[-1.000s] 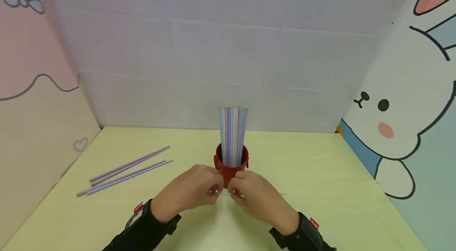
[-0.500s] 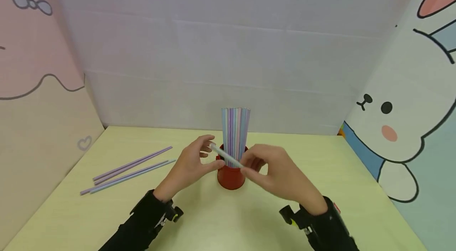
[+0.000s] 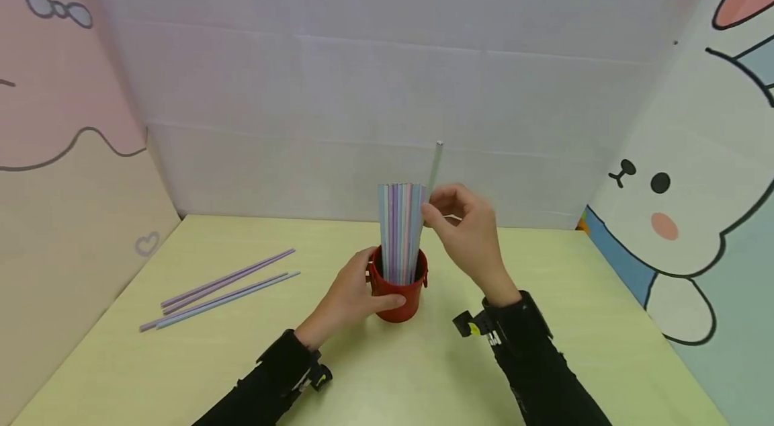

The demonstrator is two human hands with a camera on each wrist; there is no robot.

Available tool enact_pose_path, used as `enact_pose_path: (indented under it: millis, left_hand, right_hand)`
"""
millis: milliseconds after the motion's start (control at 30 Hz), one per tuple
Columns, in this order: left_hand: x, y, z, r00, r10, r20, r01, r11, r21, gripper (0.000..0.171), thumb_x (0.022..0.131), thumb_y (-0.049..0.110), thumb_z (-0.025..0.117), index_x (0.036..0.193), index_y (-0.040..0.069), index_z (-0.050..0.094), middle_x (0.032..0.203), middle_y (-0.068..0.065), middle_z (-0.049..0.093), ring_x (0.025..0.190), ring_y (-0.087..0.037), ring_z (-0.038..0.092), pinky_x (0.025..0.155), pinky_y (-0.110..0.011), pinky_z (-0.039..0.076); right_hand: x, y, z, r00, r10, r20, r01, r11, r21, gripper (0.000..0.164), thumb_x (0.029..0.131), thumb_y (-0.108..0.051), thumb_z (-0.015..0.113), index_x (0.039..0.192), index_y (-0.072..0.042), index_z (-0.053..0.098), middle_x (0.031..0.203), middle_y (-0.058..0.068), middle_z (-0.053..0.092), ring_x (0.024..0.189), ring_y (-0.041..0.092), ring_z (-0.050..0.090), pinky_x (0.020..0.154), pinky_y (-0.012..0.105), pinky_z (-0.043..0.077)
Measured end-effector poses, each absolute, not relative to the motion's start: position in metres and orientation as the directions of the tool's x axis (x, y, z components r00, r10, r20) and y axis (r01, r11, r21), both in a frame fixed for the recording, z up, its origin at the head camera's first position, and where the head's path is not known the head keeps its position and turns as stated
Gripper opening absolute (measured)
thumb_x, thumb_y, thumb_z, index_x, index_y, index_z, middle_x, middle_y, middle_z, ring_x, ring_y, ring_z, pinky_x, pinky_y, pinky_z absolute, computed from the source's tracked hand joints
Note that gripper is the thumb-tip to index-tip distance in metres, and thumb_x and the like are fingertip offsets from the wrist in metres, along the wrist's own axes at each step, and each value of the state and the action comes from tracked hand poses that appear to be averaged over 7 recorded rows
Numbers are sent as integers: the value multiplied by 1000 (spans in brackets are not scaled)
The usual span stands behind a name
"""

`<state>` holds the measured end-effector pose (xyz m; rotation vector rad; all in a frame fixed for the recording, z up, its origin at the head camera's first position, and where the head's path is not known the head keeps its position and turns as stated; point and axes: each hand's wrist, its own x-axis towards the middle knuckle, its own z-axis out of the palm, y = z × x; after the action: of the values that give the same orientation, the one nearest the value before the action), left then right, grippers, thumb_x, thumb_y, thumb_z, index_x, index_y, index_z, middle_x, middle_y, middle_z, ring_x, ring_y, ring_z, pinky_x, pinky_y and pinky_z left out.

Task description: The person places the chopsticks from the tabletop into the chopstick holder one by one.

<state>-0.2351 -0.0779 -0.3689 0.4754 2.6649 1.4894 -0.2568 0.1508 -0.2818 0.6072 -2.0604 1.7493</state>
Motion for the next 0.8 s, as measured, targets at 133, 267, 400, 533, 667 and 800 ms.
enact_pose_path:
  millis: [133, 267, 400, 533, 667, 800]
  left_hand:
    - [-235, -74, -371, -947, 299, 118, 259, 491, 832, 92, 83, 29, 94, 158, 10, 43, 150, -7, 54, 135, -28, 55, 108, -49, 53]
    - [-233, -73, -370, -951, 286, 116, 252, 505, 825, 93, 83, 29, 94, 158, 11, 42, 151, -8, 53, 136, -28, 54, 108, -50, 53]
    - [-232, -73, -369, -952, 284, 114, 250, 508, 824, 94, 83, 29, 94, 159, 10, 41, 152, -9, 52, 136, -28, 53, 108, -49, 54]
    - [-232, -74, -370, -952, 279, 124, 256, 508, 822, 94, 84, 30, 94, 159, 9, 41, 151, -11, 52, 136, -29, 54, 107, -49, 54]
    - [-231, -75, -370, -953, 275, 131, 259, 506, 823, 92, 84, 30, 93, 158, 8, 42, 150, -12, 53, 135, -30, 55, 107, -50, 55]
    - [-231, -77, -371, -951, 278, 134, 265, 514, 816, 92, 84, 30, 93, 158, 8, 42, 149, -12, 53, 133, -29, 55, 106, -49, 55]
  right_hand:
    - [-261, 150, -303, -862, -63, 503, -505, 195, -841, 14, 99, -7, 75, 110, -1, 70, 96, 13, 73, 83, 27, 73, 76, 24, 63]
    - [-262, 148, -319, -881, -56, 470, -469, 232, -852, 12, 97, -7, 76, 107, -3, 71, 95, 12, 74, 83, 26, 73, 75, 23, 62]
    - [-263, 144, -332, -893, -62, 445, -444, 274, -853, 13, 96, -8, 78, 107, -5, 72, 95, 10, 75, 85, 23, 72, 78, 24, 61]
    - [-264, 140, -344, -901, -65, 429, -427, 317, -847, 16, 94, -9, 80, 108, -6, 71, 95, 8, 75, 86, 21, 72, 80, 25, 60]
    - [-265, 138, -351, -903, -52, 427, -417, 347, -840, 21, 92, -9, 83, 109, -5, 70, 89, 7, 74, 82, 20, 70, 78, 22, 59]
    - [-266, 138, -353, -905, -39, 425, -410, 351, -842, 23, 91, -9, 84, 107, -6, 69, 84, 6, 70, 76, 19, 68, 74, 21, 57]
